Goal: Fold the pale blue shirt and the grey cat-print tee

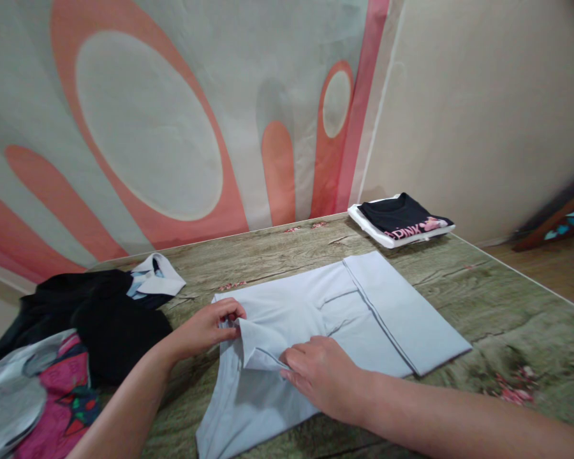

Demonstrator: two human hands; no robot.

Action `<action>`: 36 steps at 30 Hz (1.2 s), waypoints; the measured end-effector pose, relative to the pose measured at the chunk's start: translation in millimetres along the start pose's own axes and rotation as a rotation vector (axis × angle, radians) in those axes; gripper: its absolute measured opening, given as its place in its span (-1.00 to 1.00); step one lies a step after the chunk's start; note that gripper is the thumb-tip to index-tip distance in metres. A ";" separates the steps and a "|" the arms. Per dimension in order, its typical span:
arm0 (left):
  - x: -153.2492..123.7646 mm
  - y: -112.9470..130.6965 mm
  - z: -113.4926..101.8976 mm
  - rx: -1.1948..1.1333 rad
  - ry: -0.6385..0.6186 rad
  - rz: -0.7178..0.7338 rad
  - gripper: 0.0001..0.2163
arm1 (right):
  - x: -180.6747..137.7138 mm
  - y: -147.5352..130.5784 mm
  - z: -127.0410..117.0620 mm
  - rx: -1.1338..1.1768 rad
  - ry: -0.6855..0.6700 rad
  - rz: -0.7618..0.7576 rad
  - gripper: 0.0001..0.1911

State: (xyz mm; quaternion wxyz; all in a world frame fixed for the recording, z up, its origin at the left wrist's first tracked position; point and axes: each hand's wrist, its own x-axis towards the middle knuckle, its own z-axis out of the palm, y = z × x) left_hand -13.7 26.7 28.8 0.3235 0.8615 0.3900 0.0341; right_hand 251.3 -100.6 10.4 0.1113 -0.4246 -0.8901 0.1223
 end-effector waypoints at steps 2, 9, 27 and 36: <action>0.0 1.1 0.5 0.013 -0.022 0.045 -0.83 | -1.1 1.9 -1.4 0.002 0.004 -0.007 -0.80; -1.0 0.2 0.9 -0.007 -0.029 0.031 -0.89 | -2.0 30.5 -19.1 0.362 0.015 0.100 -0.62; -2.9 0.7 1.1 0.084 -0.024 -0.016 -0.71 | 1.5 79.6 -26.9 -0.010 0.056 0.546 -0.81; -6.1 21.9 4.6 0.200 0.120 -0.009 -0.86 | -26.3 34.4 -45.1 -0.133 -0.024 0.423 -0.78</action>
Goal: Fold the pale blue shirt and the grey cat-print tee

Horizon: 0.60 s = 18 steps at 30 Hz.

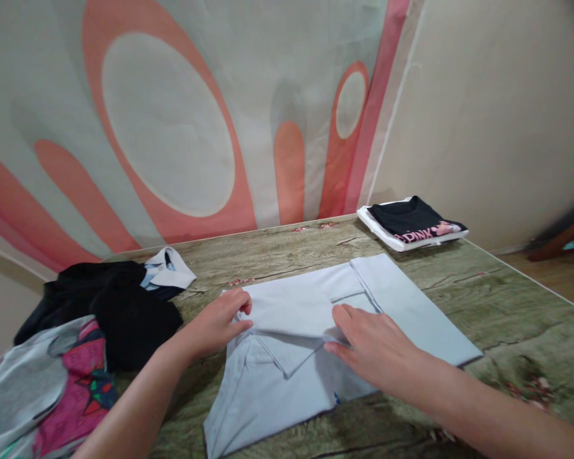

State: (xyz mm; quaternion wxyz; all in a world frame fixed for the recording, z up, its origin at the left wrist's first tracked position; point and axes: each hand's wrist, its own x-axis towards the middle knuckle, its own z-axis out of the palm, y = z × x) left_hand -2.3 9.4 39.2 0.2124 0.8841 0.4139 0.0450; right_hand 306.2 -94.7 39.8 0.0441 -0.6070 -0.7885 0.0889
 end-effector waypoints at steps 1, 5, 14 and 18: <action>-0.6 6.3 -0.2 0.001 0.000 0.032 -0.85 | -5.5 -2.6 5.0 -0.015 -0.002 0.003 -0.76; 0.6 22.2 6.9 -0.015 -0.061 0.137 -0.81 | -15.9 -5.9 29.9 -0.050 0.067 0.013 -0.82; 2.2 25.1 16.6 0.120 -0.052 0.183 -0.77 | -14.1 -0.3 39.2 -0.057 0.219 -0.136 -0.79; 2.0 24.0 15.8 0.171 -0.054 0.130 -0.75 | -16.7 5.1 31.9 0.096 0.292 -0.160 -0.74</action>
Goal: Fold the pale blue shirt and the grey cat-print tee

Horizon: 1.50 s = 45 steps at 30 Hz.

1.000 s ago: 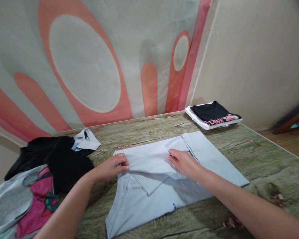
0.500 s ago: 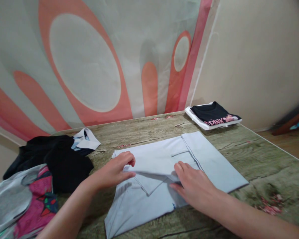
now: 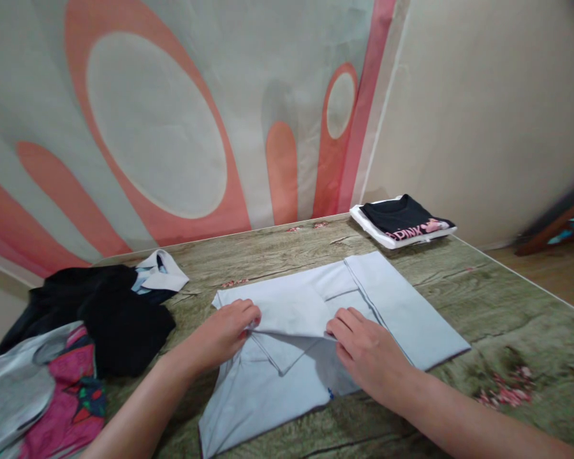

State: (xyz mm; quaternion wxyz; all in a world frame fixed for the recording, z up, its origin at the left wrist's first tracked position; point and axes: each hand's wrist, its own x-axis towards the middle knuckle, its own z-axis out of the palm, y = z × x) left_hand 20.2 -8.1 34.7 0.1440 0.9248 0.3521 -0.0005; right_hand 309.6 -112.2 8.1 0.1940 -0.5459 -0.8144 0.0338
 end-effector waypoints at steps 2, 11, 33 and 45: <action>-0.3 -3.0 0.1 0.002 -0.002 -0.024 -0.77 | -0.5 3.1 -1.3 0.100 0.027 0.020 -0.70; 7.3 -8.8 2.4 -0.173 0.096 -0.112 -0.76 | 6.7 25.2 8.5 0.731 -0.118 0.514 -0.47; 85.9 21.2 -31.0 -0.872 -0.390 0.129 -0.70 | 10.0 27.0 -8.8 0.961 -0.240 0.314 -0.21; 81.5 19.2 -41.3 -0.977 -0.492 0.031 -0.74 | 2.6 17.0 -5.1 0.388 -0.140 -0.071 -0.76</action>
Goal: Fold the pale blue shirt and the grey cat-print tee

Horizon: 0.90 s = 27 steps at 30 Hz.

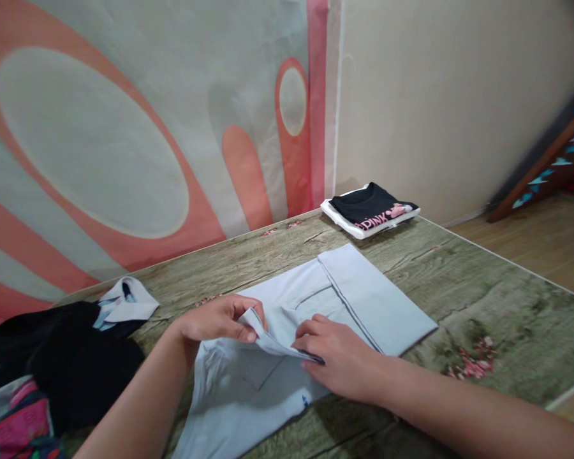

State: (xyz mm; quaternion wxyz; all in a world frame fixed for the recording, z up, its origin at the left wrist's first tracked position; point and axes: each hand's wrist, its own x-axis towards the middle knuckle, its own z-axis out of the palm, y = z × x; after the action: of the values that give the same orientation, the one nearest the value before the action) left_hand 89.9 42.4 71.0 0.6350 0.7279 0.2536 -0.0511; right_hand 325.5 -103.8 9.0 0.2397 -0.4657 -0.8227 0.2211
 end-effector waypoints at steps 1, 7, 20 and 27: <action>0.8 -0.7 -0.9 -0.009 0.005 -0.001 -0.74 | 0.9 -0.1 2.6 -0.010 0.018 -0.033 -0.81; 7.4 -5.4 -2.5 -0.121 0.049 0.039 -0.77 | 1.9 1.4 15.7 -0.028 0.110 -0.130 -0.82; 12.2 -17.4 -5.2 -0.253 0.069 0.068 -0.70 | -1.5 1.4 17.1 0.086 0.112 -0.086 -0.97; 10.3 -21.1 -7.1 -0.249 0.117 0.085 -0.71 | 1.3 1.2 15.6 0.071 0.053 0.056 -0.70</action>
State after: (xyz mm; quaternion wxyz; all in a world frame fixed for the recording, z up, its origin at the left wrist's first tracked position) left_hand 87.9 53.6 49.3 0.7061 0.6553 0.2635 0.0503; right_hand 316.3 -104.3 -3.7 0.2715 -0.4854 -0.7944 0.2442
